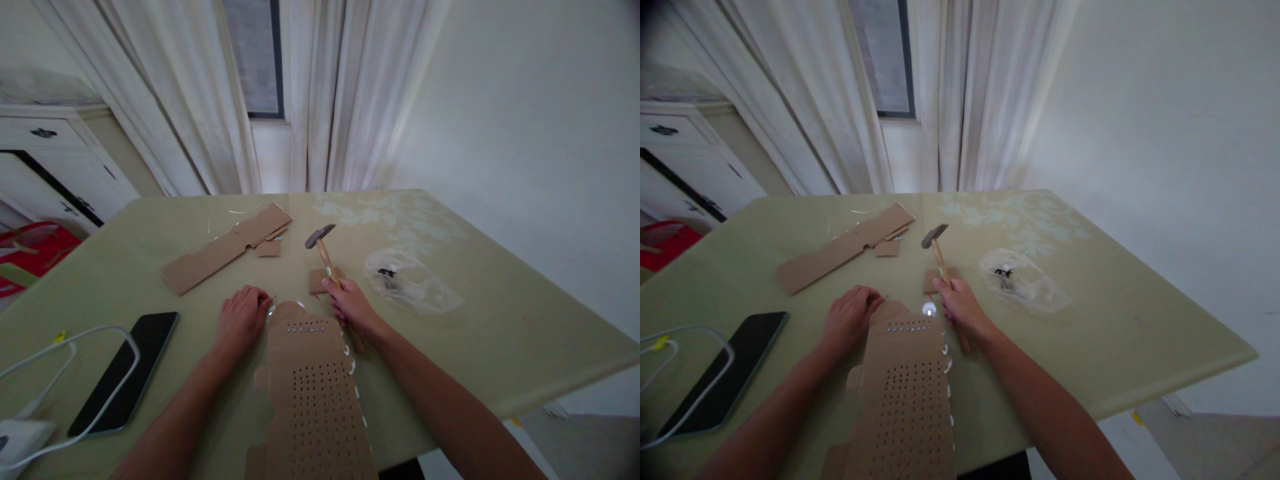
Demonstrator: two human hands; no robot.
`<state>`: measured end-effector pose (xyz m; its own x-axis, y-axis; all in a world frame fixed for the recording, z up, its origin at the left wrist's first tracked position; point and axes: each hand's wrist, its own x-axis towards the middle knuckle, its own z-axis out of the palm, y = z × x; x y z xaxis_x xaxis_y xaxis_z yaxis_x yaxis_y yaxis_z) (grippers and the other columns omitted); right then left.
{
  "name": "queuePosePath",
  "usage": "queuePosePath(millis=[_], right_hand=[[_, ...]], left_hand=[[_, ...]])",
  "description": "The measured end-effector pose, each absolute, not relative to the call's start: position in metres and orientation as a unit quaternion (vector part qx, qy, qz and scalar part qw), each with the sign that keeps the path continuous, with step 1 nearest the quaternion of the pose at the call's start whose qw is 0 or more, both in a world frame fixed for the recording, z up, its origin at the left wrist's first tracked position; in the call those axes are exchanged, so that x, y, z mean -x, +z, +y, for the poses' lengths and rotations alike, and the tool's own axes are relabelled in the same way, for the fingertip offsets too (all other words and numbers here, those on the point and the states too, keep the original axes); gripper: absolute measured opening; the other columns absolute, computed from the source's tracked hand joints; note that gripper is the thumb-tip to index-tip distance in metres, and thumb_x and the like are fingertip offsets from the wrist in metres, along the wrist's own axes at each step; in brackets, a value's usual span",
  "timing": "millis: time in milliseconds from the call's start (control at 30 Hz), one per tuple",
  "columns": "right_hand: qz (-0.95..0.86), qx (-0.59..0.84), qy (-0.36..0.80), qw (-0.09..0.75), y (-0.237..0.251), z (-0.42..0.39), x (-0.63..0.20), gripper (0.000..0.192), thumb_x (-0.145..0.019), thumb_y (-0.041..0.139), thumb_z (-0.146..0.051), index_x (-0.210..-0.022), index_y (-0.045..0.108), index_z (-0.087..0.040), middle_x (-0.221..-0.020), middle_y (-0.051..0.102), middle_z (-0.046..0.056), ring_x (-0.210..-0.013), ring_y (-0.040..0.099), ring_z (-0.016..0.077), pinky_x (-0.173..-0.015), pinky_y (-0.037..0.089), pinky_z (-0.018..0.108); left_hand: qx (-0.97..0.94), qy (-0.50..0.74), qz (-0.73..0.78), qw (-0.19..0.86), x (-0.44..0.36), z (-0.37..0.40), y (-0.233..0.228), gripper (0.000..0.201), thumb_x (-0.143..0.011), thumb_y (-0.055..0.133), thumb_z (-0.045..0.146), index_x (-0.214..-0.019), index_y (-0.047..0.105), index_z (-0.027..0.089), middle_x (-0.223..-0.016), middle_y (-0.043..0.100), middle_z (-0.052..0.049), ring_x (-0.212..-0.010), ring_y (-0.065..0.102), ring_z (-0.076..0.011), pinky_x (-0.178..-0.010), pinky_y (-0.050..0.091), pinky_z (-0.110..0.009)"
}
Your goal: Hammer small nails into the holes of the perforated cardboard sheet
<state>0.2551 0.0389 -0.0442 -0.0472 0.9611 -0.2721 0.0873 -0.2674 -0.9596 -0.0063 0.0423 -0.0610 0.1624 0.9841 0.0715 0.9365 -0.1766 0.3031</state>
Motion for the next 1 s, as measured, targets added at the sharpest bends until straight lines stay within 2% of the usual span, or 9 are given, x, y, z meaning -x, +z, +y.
queuePosePath(millis=[233,467,667,767,867,933,1000], right_hand=[[-0.453,0.556,0.575,0.394,-0.045,0.039,-0.254,0.042,-0.095,0.067,-0.057,-0.078,0.045,-0.026,-0.053,0.038,-0.013,-0.036,0.033,0.0062,-0.03,0.025,0.019],[-0.456,0.554,0.572,0.397,-0.044,0.038,-0.255,0.044,-0.094,0.069,-0.058,-0.077,0.046,-0.026,-0.052,0.039,-0.012,-0.036,0.034,0.0066,-0.029,0.028,0.019],[-0.468,0.536,0.579,0.399,-0.042,0.038,-0.255,0.051,-0.089,0.071,-0.068,-0.077,0.044,-0.026,-0.053,0.038,-0.013,-0.036,0.032,0.007,-0.03,0.029,0.02],[-0.481,0.522,0.574,0.409,-0.036,0.038,-0.257,0.054,-0.092,0.06,-0.077,-0.078,0.045,-0.027,-0.052,0.035,-0.013,-0.036,0.03,0.0081,-0.031,0.028,0.021],[-0.505,0.514,0.541,0.433,-0.025,0.034,-0.262,0.058,-0.097,0.044,-0.081,-0.083,0.053,-0.026,-0.052,0.037,-0.011,-0.037,0.032,0.0102,-0.035,0.03,0.024],[-0.522,0.518,0.497,0.46,-0.016,0.03,-0.267,0.055,-0.098,0.047,-0.077,-0.087,0.059,-0.025,-0.054,0.042,-0.009,-0.043,0.036,0.0114,-0.041,0.032,0.025],[-0.545,0.543,0.396,0.502,-0.007,0.027,-0.273,0.045,-0.099,0.058,-0.068,-0.088,0.061,-0.024,-0.059,0.046,-0.006,-0.052,0.041,0.0129,-0.048,0.033,0.025]], left_hand=[[-0.758,0.129,0.632,0.092,0.007,0.043,-0.063,0.02,-0.108,0.053,0.03,-0.104,0.069,0.018,-0.109,0.072,-0.011,-0.108,0.066,-0.0308,-0.091,0.044,-0.043],[-0.758,0.131,0.633,0.088,0.007,0.042,-0.063,0.02,-0.108,0.054,0.03,-0.104,0.069,0.018,-0.109,0.072,-0.011,-0.107,0.067,-0.031,-0.09,0.044,-0.043],[-0.762,0.131,0.628,0.086,0.007,0.042,-0.062,0.02,-0.108,0.054,0.031,-0.104,0.07,0.018,-0.108,0.072,-0.011,-0.107,0.067,-0.031,-0.09,0.045,-0.042],[-0.762,0.13,0.629,0.085,0.007,0.042,-0.062,0.019,-0.107,0.055,0.03,-0.104,0.07,0.018,-0.108,0.072,-0.011,-0.107,0.067,-0.0312,-0.09,0.045,-0.042],[-0.763,0.127,0.628,0.086,0.008,0.043,-0.062,0.019,-0.107,0.055,0.031,-0.104,0.07,0.018,-0.108,0.072,-0.011,-0.107,0.067,-0.0305,-0.09,0.045,-0.043],[-0.763,0.126,0.628,0.087,0.008,0.043,-0.062,0.02,-0.107,0.054,0.03,-0.105,0.069,0.019,-0.109,0.073,-0.011,-0.107,0.066,-0.0302,-0.091,0.045,-0.043],[-0.763,0.124,0.628,0.087,0.007,0.042,-0.062,0.02,-0.108,0.053,0.03,-0.105,0.069,0.019,-0.11,0.073,-0.011,-0.108,0.066,-0.0303,-0.091,0.045,-0.043]])
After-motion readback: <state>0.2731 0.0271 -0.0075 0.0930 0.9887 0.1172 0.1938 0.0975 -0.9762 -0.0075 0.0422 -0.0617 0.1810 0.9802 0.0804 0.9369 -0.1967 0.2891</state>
